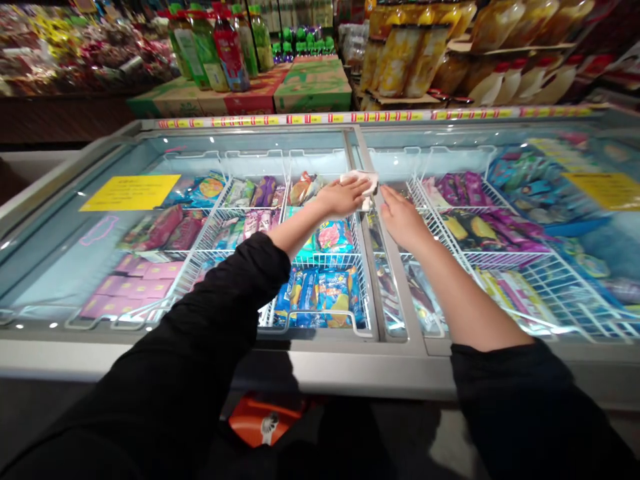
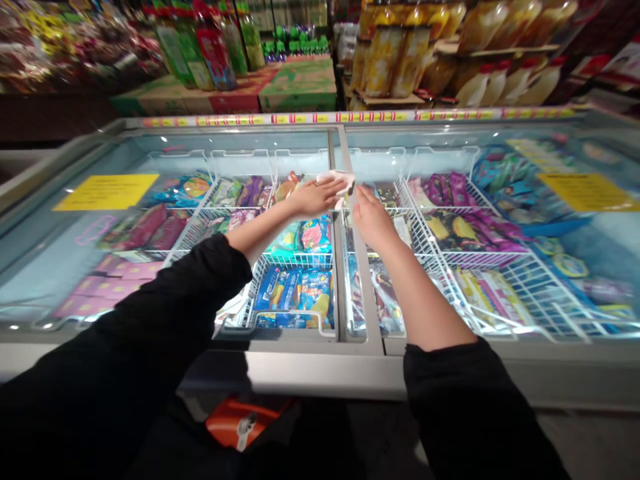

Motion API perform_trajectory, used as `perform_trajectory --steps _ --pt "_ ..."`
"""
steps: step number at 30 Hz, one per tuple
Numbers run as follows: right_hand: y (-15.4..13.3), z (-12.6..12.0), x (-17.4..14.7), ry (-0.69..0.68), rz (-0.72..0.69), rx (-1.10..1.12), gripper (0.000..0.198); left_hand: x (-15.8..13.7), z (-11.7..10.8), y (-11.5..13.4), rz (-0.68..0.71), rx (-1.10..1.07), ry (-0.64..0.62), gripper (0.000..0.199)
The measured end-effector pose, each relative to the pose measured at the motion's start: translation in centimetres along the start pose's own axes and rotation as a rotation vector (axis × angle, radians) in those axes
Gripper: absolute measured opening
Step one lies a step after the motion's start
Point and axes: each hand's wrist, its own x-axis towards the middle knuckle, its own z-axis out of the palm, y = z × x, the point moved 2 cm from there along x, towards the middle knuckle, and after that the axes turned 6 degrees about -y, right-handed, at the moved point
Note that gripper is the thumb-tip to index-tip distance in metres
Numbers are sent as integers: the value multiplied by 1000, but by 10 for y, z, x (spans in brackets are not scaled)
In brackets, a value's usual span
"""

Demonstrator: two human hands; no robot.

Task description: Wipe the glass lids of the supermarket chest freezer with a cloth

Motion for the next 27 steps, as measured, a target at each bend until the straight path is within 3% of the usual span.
perform_trajectory --steps 4,9,13,17,21,25,27 --pt "2 0 -1 -18 23 8 61 -20 9 0 122 0 15 61" --pt "-2 -1 -5 -42 12 4 61 12 -11 -25 -102 -41 10 64" --pt "-3 0 -3 -45 21 5 59 22 -16 -15 -188 -32 2 68" --pt "-1 3 -1 -27 -8 21 59 -13 4 6 -25 26 6 66" --pt "1 4 0 -24 -8 28 57 -36 14 -3 90 38 24 64" --pt "2 3 -1 -24 0 20 56 -12 4 -26 -81 8 23 65" --pt "2 2 0 -24 3 7 57 -3 0 -26 -150 -1 44 66"
